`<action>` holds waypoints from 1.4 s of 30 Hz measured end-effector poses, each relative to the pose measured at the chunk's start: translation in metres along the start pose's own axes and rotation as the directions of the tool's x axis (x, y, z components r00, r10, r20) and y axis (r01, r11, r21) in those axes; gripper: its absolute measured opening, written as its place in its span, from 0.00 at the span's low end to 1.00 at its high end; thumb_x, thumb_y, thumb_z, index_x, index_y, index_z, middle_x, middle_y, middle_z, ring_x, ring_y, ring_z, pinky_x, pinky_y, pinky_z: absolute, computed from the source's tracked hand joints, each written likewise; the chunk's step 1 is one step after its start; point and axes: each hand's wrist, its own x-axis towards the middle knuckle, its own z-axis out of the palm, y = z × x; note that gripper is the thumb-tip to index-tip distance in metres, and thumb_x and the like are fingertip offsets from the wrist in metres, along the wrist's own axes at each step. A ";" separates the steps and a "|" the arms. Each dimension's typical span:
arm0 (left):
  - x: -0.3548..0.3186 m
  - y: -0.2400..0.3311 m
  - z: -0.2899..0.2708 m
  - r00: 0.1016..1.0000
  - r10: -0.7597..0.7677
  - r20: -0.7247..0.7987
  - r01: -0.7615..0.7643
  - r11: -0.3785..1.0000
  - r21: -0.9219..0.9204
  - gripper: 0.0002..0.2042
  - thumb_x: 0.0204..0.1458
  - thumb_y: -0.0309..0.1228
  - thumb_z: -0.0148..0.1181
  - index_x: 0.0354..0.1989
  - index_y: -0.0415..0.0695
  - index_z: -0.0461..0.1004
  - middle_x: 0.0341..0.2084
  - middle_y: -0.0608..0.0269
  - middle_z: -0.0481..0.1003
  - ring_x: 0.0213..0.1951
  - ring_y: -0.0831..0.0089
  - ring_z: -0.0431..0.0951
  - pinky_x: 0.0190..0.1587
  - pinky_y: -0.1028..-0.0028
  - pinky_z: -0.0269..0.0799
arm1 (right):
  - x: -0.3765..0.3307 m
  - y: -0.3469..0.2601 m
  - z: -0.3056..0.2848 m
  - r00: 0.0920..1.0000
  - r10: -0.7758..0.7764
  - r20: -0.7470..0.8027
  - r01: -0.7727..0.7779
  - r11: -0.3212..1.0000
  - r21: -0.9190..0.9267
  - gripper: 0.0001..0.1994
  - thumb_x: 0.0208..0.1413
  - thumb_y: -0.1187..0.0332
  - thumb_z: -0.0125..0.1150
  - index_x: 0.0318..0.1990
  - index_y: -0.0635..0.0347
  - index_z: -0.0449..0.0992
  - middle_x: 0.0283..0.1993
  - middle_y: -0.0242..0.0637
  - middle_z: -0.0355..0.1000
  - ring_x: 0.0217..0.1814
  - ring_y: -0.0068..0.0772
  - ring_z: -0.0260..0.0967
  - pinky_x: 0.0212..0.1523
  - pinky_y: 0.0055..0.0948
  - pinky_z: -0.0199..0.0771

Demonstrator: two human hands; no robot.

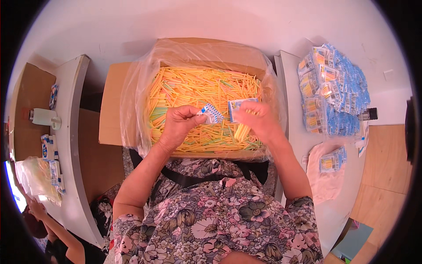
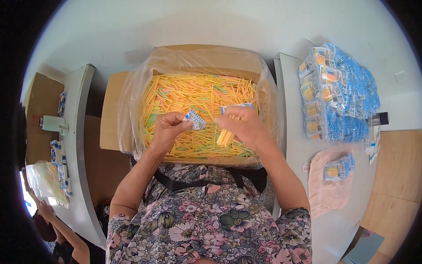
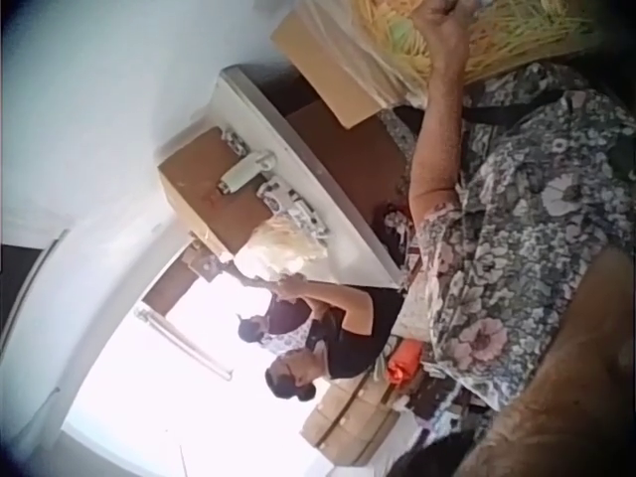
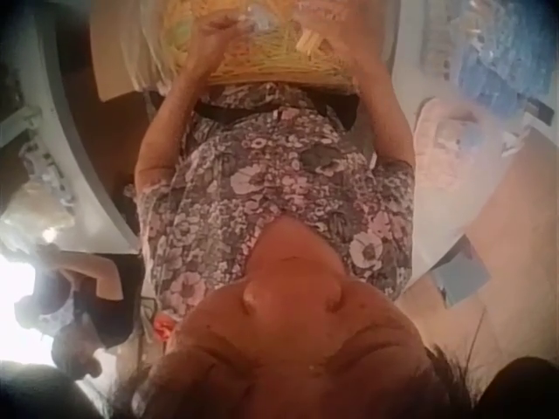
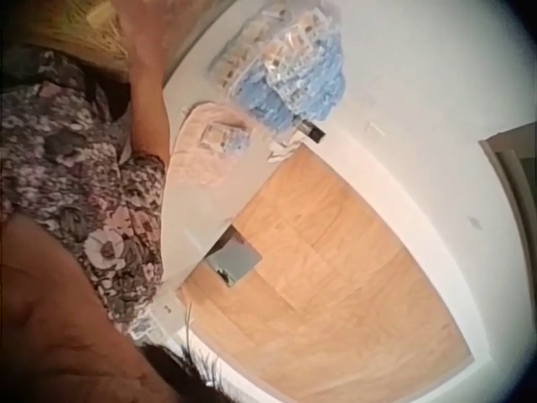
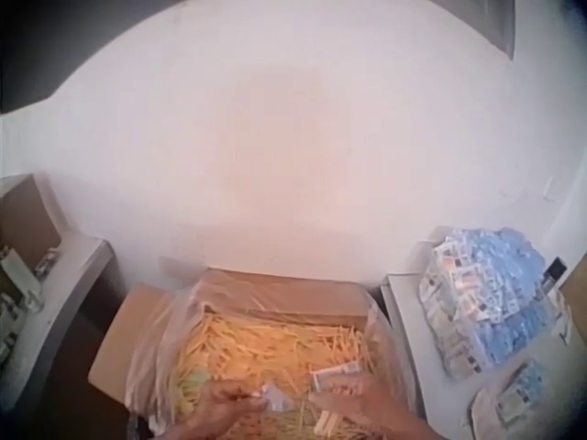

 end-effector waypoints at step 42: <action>0.005 0.026 0.103 0.819 0.222 0.529 -0.506 0.715 0.483 0.06 0.45 0.20 0.63 0.32 0.39 0.78 0.29 0.58 0.79 0.32 0.67 0.76 0.39 0.71 0.68 | -0.285 0.114 -0.212 0.318 -0.155 -0.936 -0.072 0.980 -0.186 0.11 0.50 0.79 0.61 0.42 0.66 0.77 0.36 0.32 0.75 0.35 0.22 0.71 0.37 0.23 0.73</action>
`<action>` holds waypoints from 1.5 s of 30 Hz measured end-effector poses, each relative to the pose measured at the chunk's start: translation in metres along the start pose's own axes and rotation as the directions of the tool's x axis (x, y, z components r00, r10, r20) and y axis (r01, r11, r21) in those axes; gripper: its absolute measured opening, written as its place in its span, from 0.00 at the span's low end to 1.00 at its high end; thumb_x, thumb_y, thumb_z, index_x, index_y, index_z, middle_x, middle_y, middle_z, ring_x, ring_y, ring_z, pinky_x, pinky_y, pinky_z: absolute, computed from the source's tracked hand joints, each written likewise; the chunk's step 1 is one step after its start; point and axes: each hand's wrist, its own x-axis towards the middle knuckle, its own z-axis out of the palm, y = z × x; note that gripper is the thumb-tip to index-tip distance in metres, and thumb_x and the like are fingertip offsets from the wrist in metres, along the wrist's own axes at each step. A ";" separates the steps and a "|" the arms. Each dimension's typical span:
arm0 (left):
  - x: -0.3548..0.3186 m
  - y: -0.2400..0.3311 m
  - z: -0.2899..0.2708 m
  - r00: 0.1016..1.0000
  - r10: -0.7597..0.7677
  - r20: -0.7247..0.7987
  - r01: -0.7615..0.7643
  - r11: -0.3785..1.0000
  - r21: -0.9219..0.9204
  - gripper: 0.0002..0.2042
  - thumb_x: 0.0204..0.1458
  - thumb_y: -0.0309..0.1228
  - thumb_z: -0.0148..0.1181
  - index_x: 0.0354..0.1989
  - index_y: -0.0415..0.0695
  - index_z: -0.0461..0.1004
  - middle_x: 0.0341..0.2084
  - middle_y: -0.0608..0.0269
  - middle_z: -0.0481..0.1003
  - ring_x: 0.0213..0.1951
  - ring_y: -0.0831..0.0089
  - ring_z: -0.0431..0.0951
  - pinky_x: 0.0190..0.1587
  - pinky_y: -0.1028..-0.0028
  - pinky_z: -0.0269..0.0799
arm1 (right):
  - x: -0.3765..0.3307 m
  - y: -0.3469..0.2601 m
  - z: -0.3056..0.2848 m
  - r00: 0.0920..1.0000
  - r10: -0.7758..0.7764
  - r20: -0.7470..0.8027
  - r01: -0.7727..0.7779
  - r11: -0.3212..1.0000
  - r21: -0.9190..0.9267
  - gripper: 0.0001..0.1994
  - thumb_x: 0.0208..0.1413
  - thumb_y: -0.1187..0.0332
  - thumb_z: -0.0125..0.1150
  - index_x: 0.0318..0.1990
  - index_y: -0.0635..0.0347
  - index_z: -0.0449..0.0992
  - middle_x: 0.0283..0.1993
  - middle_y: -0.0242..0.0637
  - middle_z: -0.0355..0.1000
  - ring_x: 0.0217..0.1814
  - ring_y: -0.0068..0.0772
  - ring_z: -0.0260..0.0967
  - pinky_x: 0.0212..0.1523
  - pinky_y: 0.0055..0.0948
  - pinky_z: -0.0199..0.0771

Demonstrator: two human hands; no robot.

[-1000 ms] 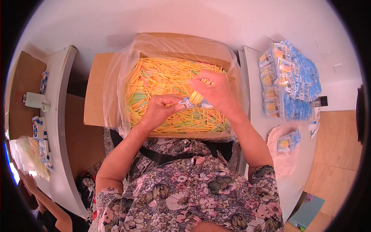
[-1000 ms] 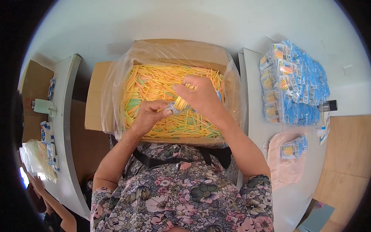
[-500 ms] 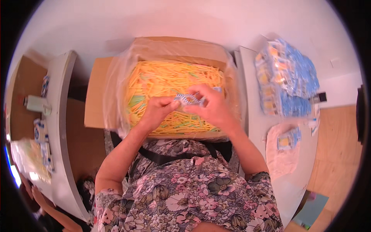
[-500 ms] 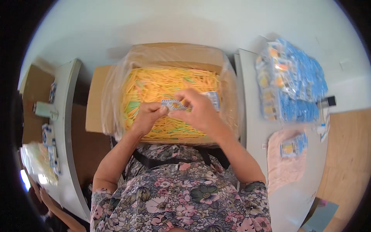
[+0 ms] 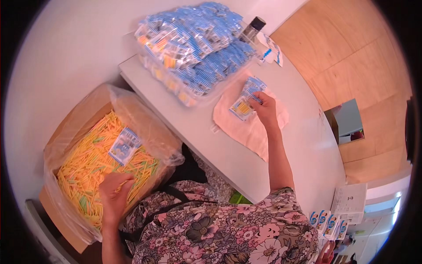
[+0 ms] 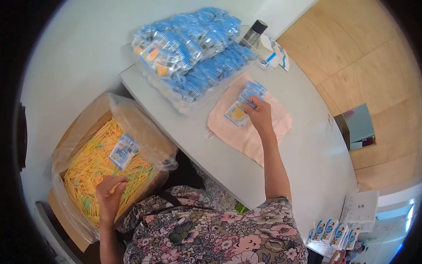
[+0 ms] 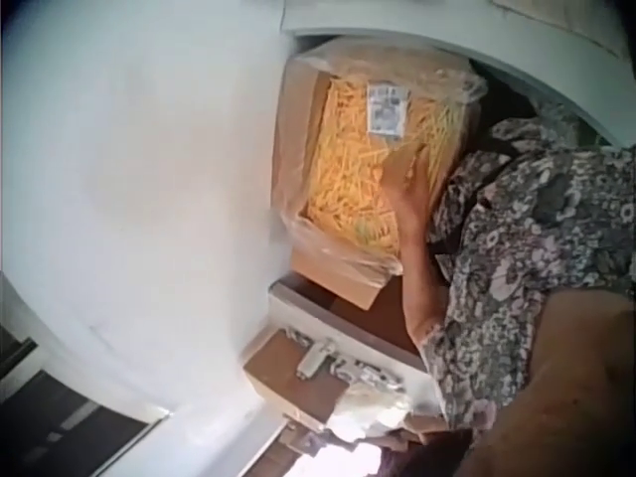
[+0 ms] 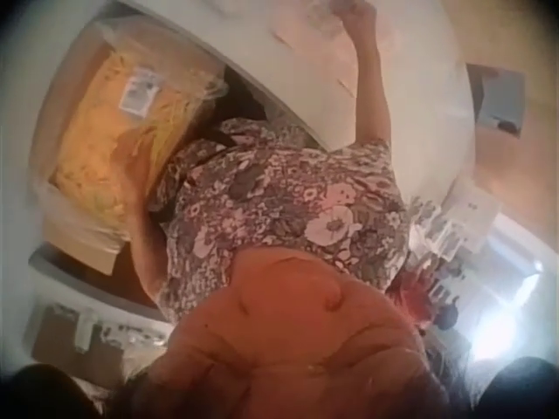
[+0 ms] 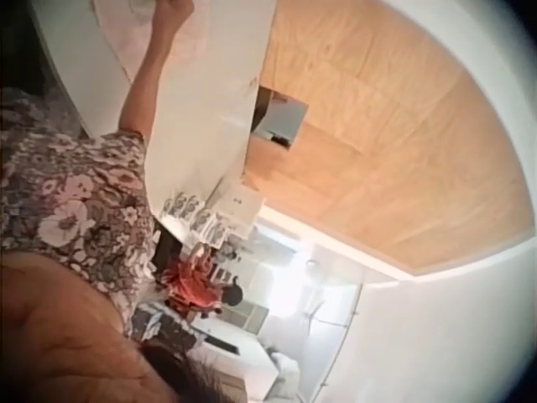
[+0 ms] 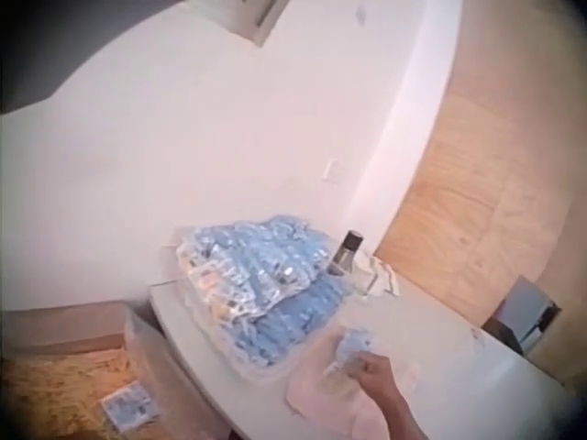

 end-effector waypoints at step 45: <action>0.247 0.047 0.361 0.810 0.240 0.535 -0.122 0.961 -0.247 0.51 0.22 0.33 0.78 0.61 0.43 0.55 0.53 0.50 0.67 0.57 0.57 0.66 0.62 0.64 0.60 | 0.005 0.083 -0.074 0.979 0.040 0.198 -0.104 0.939 0.327 0.51 0.34 0.61 0.78 0.67 0.62 0.51 0.58 0.36 0.63 0.62 0.31 0.59 0.63 0.33 0.59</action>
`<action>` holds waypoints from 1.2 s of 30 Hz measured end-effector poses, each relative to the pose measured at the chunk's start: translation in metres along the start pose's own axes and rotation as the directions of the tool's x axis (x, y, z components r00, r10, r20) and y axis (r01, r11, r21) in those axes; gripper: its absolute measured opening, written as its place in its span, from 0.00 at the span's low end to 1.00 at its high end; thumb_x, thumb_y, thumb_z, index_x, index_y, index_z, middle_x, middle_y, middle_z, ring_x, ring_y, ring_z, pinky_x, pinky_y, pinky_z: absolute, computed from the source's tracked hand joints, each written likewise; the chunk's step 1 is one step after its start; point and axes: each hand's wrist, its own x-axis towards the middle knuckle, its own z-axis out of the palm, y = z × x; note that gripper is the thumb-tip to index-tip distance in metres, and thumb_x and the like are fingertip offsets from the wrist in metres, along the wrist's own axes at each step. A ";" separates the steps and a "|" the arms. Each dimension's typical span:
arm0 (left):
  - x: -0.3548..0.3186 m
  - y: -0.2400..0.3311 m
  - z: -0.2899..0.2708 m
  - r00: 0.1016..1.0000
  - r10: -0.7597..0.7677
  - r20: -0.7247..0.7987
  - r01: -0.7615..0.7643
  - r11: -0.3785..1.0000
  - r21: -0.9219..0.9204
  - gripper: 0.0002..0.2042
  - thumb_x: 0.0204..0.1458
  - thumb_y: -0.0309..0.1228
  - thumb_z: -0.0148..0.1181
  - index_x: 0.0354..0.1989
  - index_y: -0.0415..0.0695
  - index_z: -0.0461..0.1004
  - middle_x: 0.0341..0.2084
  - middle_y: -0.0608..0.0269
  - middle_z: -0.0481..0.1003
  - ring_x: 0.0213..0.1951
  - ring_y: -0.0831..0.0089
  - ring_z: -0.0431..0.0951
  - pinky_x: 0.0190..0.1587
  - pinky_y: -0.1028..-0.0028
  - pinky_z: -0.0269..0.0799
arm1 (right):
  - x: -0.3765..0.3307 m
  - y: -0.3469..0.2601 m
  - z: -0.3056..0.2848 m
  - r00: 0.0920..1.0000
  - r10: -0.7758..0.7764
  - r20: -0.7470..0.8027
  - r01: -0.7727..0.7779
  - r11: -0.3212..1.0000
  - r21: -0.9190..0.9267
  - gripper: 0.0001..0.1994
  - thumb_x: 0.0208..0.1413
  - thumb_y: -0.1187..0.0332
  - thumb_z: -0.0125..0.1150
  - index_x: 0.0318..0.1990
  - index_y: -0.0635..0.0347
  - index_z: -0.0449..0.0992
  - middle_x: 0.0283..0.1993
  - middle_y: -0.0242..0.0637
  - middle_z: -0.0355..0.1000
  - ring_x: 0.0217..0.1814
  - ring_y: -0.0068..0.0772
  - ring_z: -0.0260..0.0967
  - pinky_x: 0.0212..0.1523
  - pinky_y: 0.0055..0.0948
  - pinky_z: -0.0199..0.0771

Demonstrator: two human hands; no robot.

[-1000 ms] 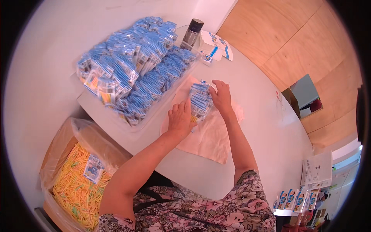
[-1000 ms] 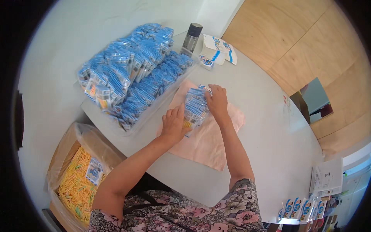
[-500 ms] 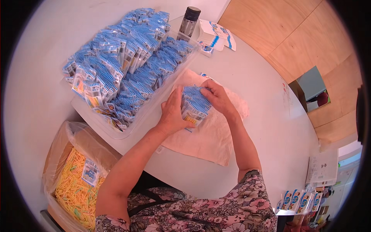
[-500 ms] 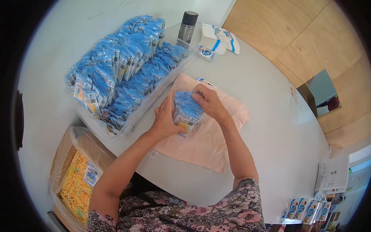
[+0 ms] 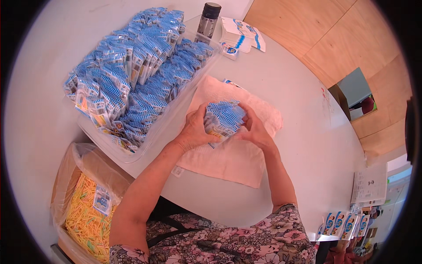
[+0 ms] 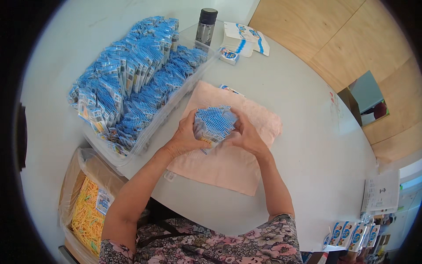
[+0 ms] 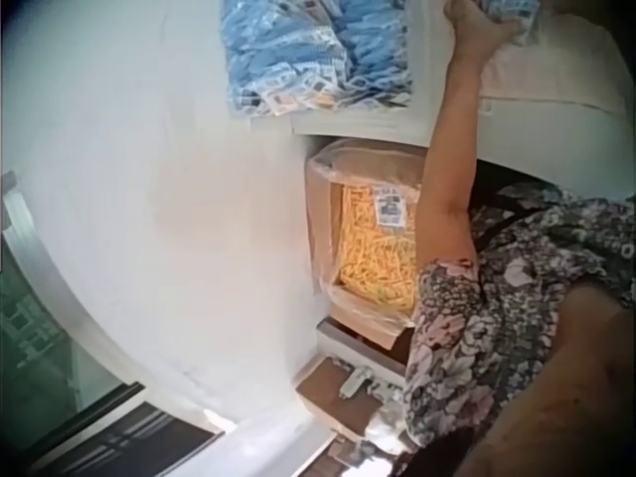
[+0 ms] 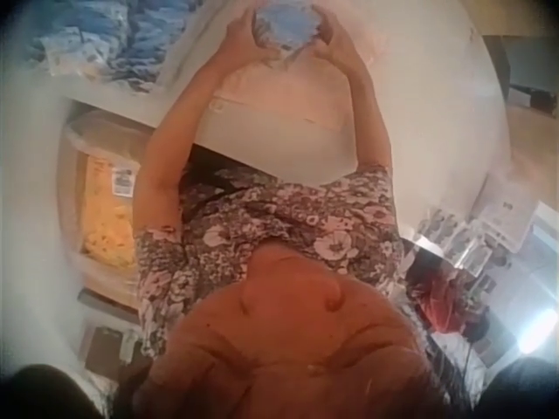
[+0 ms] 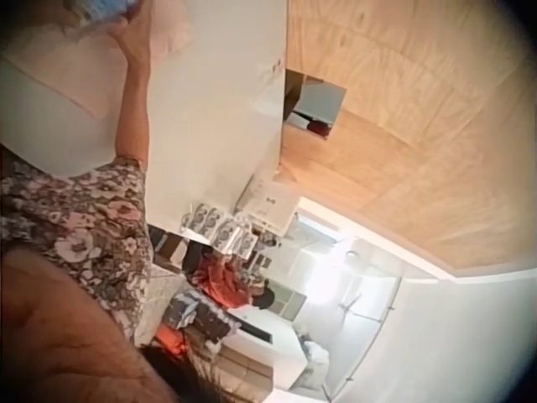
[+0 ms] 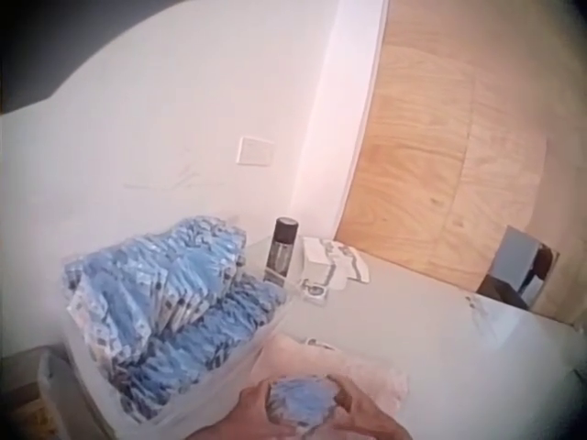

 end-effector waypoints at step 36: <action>-0.040 0.015 0.010 0.992 0.112 0.057 -0.117 0.989 0.086 0.57 0.32 0.29 0.75 0.69 0.44 0.37 0.53 0.45 0.68 0.54 0.49 0.69 0.56 0.61 0.66 | -0.012 -0.077 0.066 0.985 -0.081 0.153 0.169 0.639 -0.750 0.42 0.31 0.64 0.78 0.58 0.58 0.62 0.53 0.47 0.68 0.55 0.48 0.68 0.52 0.37 0.70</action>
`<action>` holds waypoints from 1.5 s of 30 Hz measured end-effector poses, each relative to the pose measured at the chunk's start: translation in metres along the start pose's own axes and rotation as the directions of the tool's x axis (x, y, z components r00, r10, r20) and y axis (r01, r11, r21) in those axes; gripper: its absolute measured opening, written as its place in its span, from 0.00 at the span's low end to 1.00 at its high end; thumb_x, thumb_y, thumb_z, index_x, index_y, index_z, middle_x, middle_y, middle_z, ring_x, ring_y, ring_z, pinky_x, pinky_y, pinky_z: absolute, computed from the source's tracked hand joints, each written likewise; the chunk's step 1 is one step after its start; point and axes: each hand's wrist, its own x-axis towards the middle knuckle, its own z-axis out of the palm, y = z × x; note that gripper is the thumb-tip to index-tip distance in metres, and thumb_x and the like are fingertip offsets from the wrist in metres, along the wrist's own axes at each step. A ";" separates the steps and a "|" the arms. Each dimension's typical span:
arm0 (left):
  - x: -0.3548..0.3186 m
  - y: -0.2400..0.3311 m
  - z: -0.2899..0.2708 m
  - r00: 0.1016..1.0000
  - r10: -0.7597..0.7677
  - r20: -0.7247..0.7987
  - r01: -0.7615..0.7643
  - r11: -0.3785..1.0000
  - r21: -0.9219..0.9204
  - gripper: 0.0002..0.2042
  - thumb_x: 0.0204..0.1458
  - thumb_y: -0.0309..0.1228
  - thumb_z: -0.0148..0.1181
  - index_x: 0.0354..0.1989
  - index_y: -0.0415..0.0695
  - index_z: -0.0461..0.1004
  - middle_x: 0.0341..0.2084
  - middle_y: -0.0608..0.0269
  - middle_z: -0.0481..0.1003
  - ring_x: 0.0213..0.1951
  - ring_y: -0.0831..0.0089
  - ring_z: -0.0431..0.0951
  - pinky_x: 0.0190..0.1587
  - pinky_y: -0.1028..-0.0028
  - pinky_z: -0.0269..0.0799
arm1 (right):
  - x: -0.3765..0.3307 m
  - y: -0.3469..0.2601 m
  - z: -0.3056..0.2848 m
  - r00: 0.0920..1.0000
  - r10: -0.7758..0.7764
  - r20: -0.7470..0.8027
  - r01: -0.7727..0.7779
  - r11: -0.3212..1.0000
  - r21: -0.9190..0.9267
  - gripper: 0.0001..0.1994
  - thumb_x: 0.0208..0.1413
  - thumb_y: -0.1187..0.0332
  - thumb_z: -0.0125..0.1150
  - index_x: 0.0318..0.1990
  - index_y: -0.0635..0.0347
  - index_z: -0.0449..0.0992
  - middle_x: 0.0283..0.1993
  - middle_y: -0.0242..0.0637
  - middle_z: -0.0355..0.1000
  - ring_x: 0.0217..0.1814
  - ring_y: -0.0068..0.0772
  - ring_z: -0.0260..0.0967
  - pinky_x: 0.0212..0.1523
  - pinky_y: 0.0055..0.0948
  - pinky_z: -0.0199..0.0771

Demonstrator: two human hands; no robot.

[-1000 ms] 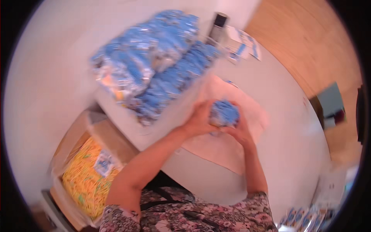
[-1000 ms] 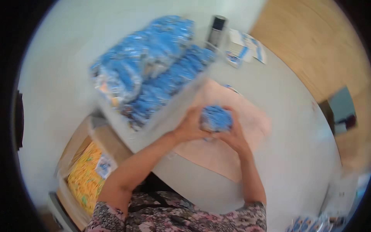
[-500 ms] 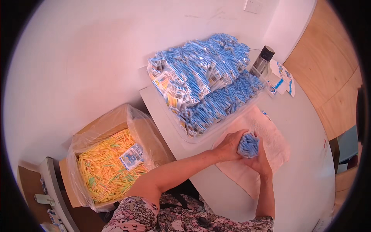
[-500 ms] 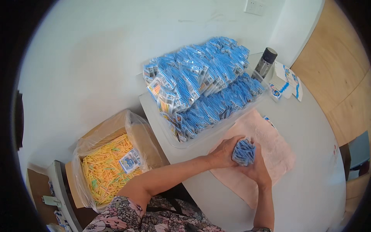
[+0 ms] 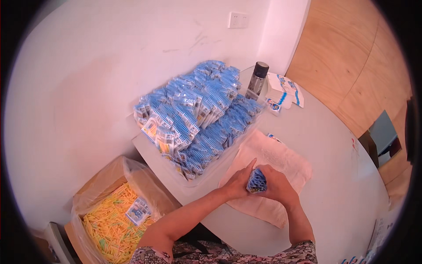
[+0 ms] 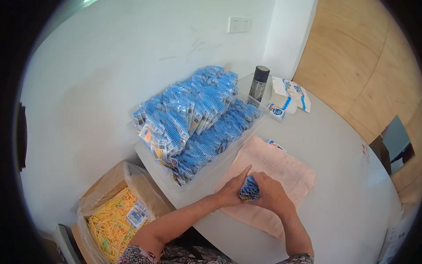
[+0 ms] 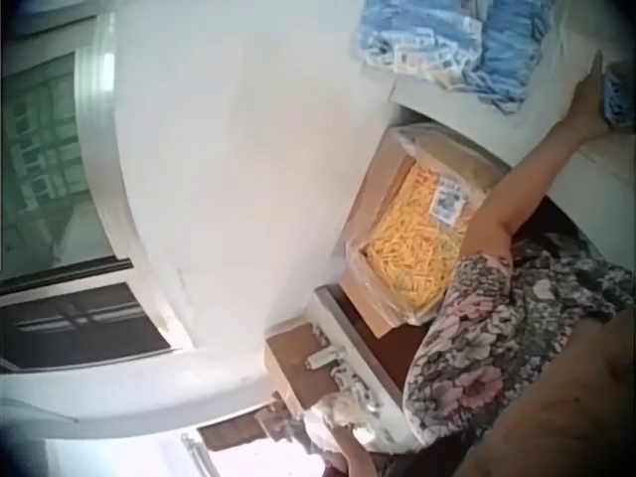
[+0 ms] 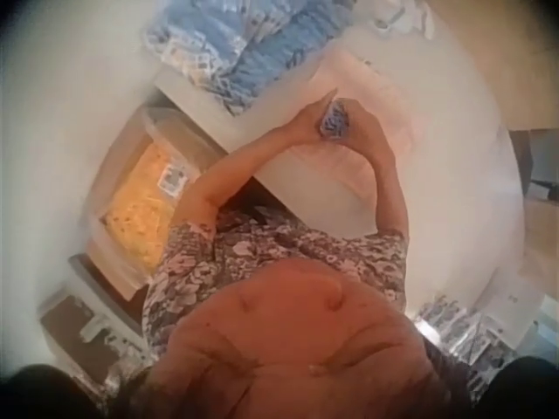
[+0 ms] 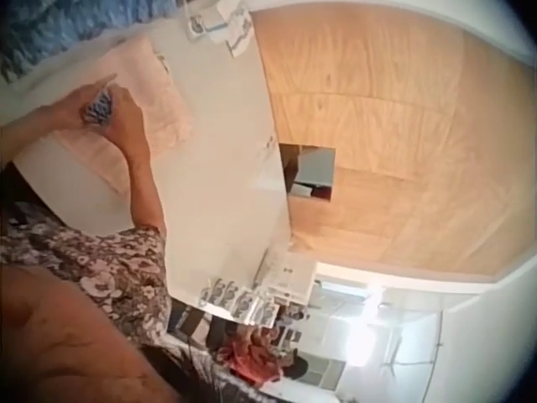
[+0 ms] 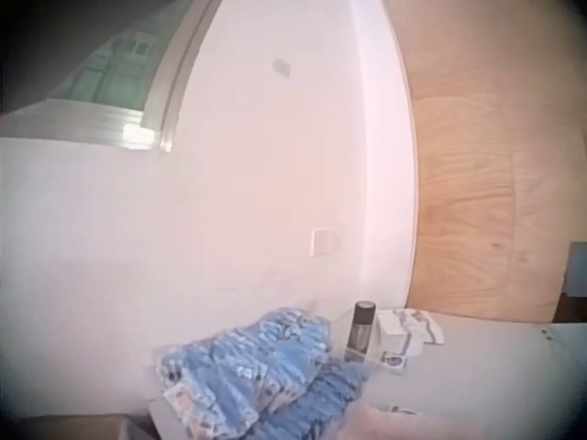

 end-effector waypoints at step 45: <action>-0.048 -0.055 -0.326 0.795 -0.122 -0.594 0.501 0.686 0.528 0.53 0.40 0.41 0.69 0.71 0.58 0.37 0.68 0.61 0.47 0.66 0.56 0.49 0.62 0.47 0.42 | 0.230 -0.172 0.087 0.997 0.036 0.070 -0.077 0.654 0.753 0.31 0.40 0.69 0.74 0.52 0.75 0.69 0.44 0.44 0.74 0.44 0.31 0.74 0.47 0.28 0.74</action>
